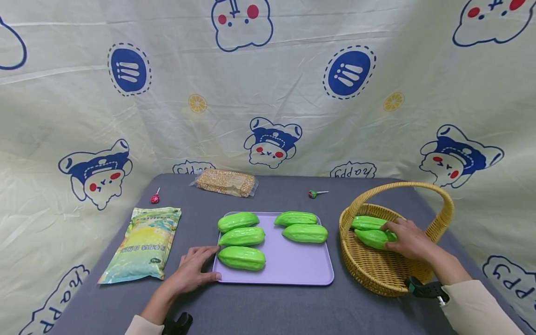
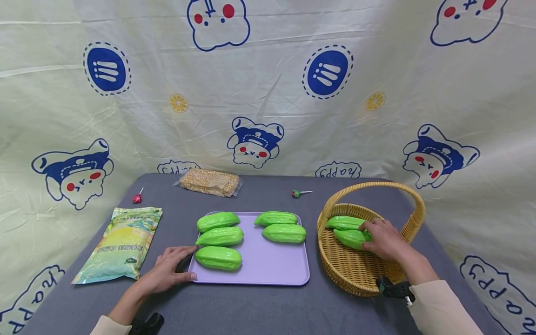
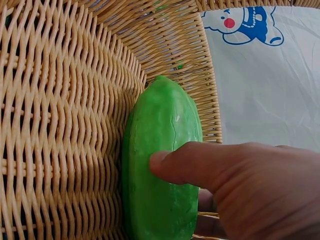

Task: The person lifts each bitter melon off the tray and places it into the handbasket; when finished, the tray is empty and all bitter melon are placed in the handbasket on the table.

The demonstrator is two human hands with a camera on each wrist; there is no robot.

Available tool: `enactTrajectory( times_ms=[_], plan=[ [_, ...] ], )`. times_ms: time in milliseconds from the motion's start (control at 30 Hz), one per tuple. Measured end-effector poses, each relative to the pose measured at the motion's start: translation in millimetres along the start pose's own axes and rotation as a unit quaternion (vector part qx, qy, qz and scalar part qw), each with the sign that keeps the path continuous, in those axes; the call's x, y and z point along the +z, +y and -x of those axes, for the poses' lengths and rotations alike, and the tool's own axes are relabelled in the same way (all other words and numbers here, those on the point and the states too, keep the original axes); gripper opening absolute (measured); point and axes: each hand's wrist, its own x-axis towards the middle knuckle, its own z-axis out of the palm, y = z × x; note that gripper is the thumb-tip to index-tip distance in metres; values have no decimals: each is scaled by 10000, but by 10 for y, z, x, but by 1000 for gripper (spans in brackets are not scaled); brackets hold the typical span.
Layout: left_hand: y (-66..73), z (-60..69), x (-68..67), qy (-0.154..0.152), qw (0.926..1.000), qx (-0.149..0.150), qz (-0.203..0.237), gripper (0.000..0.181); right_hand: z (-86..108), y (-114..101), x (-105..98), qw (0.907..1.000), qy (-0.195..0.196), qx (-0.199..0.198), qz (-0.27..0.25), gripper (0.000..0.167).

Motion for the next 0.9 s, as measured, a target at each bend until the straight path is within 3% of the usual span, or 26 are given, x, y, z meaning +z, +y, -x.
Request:
enactTrajectory(
  times_ms=[900],
  plan=[
    [4,-3,-4,-17,10000,-32,-14,71,-1,-14,-14,10000,-42,21,55,43]
  ],
)
